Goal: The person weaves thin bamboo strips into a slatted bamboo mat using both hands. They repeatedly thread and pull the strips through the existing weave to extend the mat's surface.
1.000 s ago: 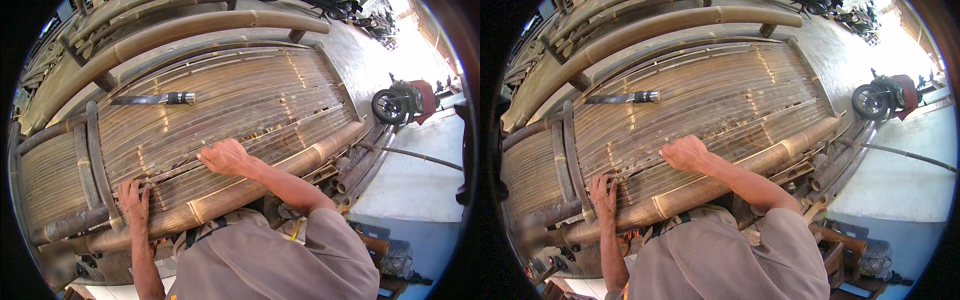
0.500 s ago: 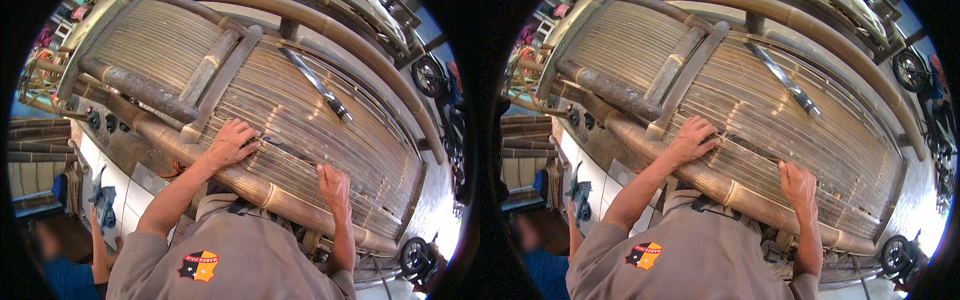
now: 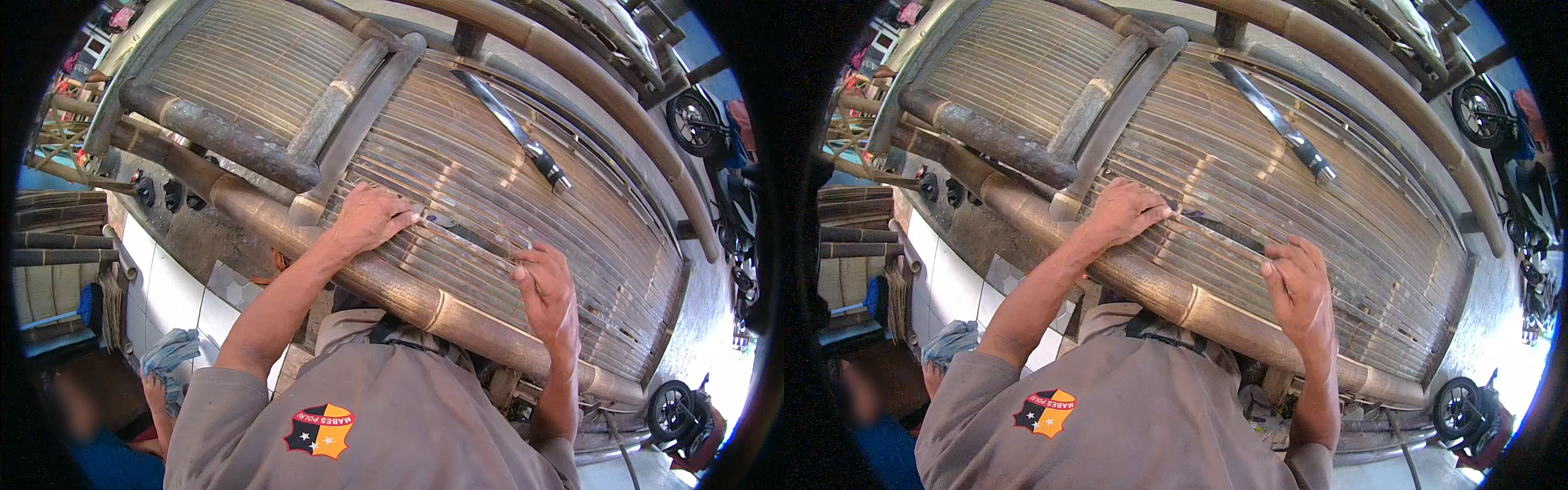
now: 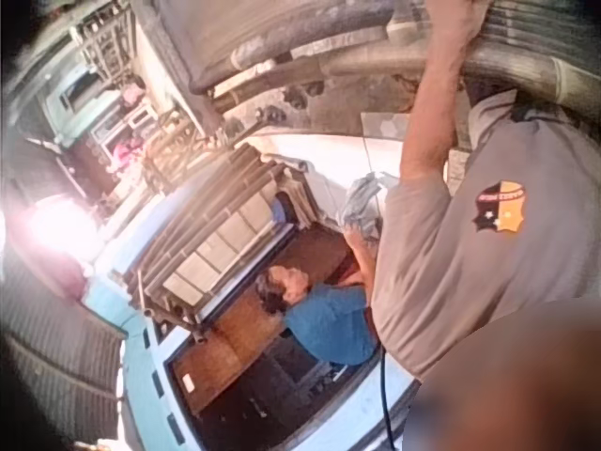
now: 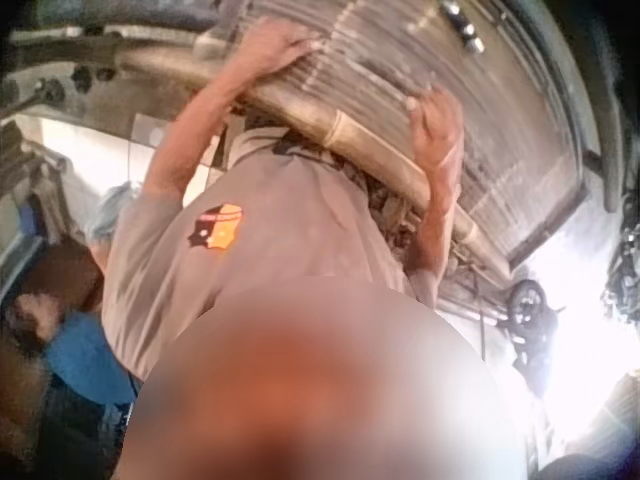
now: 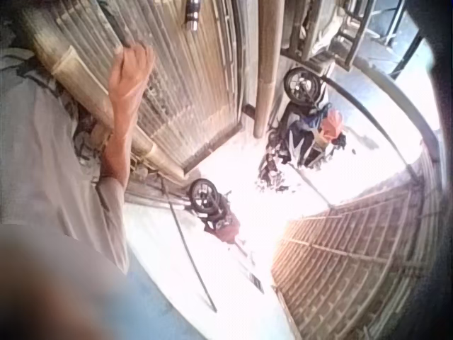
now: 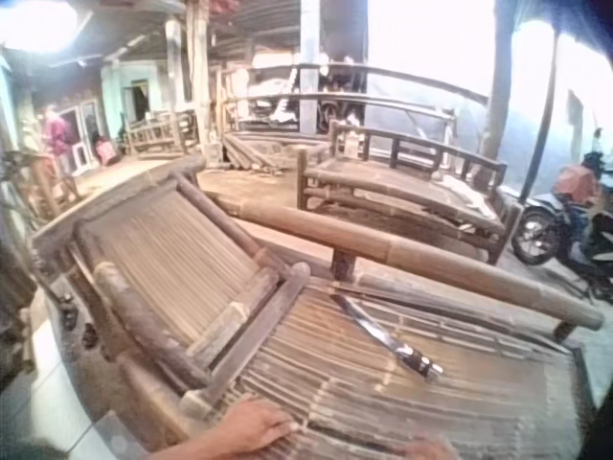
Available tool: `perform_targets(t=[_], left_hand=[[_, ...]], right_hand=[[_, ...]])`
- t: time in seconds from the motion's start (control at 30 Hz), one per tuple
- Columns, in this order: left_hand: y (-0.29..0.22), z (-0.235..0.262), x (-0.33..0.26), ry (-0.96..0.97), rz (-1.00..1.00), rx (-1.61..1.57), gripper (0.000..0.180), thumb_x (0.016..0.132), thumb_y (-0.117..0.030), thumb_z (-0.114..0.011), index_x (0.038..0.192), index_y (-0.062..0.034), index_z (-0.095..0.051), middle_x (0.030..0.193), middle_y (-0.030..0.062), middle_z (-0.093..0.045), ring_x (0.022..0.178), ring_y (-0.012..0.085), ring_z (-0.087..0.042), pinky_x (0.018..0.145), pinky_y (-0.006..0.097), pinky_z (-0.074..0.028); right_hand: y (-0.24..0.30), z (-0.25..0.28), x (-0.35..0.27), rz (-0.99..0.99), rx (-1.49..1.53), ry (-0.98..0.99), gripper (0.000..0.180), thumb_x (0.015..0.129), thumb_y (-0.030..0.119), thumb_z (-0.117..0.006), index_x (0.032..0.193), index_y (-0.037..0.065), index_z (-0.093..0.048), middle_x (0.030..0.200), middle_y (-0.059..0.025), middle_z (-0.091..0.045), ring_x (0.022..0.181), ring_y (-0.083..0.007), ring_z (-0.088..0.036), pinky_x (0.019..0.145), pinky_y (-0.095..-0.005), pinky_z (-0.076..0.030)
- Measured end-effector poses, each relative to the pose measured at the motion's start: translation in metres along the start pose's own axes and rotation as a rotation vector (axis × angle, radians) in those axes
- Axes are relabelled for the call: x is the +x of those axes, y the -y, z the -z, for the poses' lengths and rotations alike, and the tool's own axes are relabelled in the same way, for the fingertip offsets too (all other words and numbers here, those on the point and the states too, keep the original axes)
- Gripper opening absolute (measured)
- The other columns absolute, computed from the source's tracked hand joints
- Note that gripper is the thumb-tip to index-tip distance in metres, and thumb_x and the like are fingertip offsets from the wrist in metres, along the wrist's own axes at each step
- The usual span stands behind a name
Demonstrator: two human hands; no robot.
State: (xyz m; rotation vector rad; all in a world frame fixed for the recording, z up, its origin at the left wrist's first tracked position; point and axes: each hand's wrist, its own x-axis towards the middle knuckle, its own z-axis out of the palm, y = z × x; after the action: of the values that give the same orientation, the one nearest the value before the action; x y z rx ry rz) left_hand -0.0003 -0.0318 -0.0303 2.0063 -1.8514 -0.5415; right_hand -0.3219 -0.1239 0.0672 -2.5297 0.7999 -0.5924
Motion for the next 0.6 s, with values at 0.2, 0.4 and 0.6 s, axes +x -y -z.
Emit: perform_targets(t=[0.2,0.4,0.6], left_hand=[[-0.007,0.004,-0.006,0.049,-0.057,0.069,0.048,0.093,-0.056,-0.065,0.116,-0.0152,-0.075,0.104,0.0069,-0.074,0.109,0.0271,-0.064,0.101,0.045,-0.04],[-0.016,0.0,-0.001,0.046,-0.051,0.107,0.056,0.091,-0.062,-0.064,0.105,-0.0088,-0.074,0.098,0.013,-0.073,0.102,0.0303,-0.066,0.097,0.045,-0.042],[-0.006,-0.009,0.011,0.052,0.013,0.021,0.053,0.103,-0.05,-0.052,0.086,-0.0045,-0.073,0.08,0.019,-0.069,0.084,0.0389,-0.067,0.084,0.049,-0.048]], right_hand=[[0.005,0.021,0.035,-0.431,0.685,0.196,0.035,0.106,0.027,-0.061,0.086,-0.001,-0.069,0.086,-0.0088,-0.069,0.079,-0.0188,-0.064,0.072,-0.0336,-0.051],[-0.002,0.046,0.08,-0.499,0.941,0.096,0.041,0.107,0.031,-0.059,0.082,0.0,-0.069,0.073,-0.0055,-0.066,0.066,-0.0097,-0.058,0.061,-0.0265,-0.045],[-0.019,0.039,0.147,-0.159,0.305,-0.111,0.036,0.107,0.031,-0.058,0.09,0.002,-0.068,0.072,-0.0064,-0.061,0.067,-0.0164,-0.059,0.067,-0.0324,-0.049]])
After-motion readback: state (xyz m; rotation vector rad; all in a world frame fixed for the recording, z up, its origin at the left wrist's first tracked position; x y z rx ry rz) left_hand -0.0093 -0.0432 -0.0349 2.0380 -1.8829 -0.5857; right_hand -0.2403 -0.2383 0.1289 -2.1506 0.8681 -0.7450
